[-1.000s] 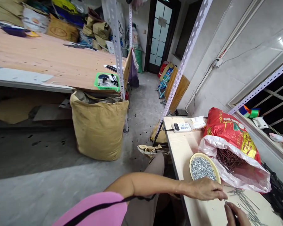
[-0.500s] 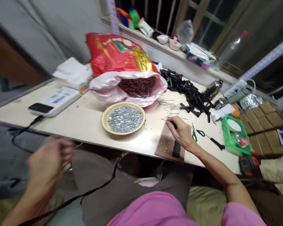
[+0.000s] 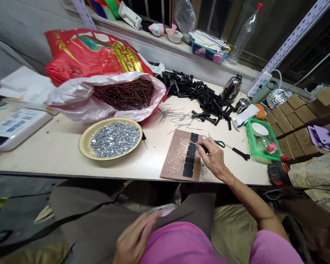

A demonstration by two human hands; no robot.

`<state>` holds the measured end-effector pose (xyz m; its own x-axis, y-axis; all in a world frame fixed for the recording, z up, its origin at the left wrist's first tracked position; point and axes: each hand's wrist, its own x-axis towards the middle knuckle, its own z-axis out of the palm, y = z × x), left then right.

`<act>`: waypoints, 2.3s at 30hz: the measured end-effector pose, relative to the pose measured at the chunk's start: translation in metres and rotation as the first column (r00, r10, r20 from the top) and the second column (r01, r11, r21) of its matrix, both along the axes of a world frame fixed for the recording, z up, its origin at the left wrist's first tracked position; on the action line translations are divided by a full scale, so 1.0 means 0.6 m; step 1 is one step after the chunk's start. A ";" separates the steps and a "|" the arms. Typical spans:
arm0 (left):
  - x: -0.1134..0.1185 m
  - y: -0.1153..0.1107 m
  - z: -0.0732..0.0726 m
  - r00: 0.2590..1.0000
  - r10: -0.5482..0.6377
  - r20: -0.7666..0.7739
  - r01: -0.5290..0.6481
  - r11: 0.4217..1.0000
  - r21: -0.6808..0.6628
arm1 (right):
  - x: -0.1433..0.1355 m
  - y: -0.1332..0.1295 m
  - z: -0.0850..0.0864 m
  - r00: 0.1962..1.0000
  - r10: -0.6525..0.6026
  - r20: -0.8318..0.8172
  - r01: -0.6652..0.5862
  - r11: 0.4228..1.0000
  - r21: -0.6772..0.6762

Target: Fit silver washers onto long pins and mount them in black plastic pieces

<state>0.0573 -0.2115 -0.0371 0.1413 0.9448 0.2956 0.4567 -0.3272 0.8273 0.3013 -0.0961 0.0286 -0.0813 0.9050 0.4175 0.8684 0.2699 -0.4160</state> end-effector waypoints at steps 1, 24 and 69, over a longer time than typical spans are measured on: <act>0.028 0.017 0.004 0.998 -0.041 0.046 0.042 0.999 -0.034 | -0.002 -0.003 -0.002 1.000 -0.015 -0.003 0.015 1.000 0.007; 0.185 0.230 -0.011 0.941 0.070 0.332 0.035 0.953 -0.300 | 0.040 0.040 -0.064 0.963 -0.062 0.262 0.061 0.998 0.010; 0.127 0.212 -0.106 0.918 0.066 -0.392 0.024 0.975 0.219 | 0.081 0.041 -0.116 0.858 0.368 0.359 -0.359 0.929 -0.094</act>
<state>0.1333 -0.0840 -0.1006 0.2697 0.8685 0.4159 0.7395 -0.4635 0.4883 0.3497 -0.0715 -0.0407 -0.5479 0.7905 0.2737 0.8012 0.5900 -0.0999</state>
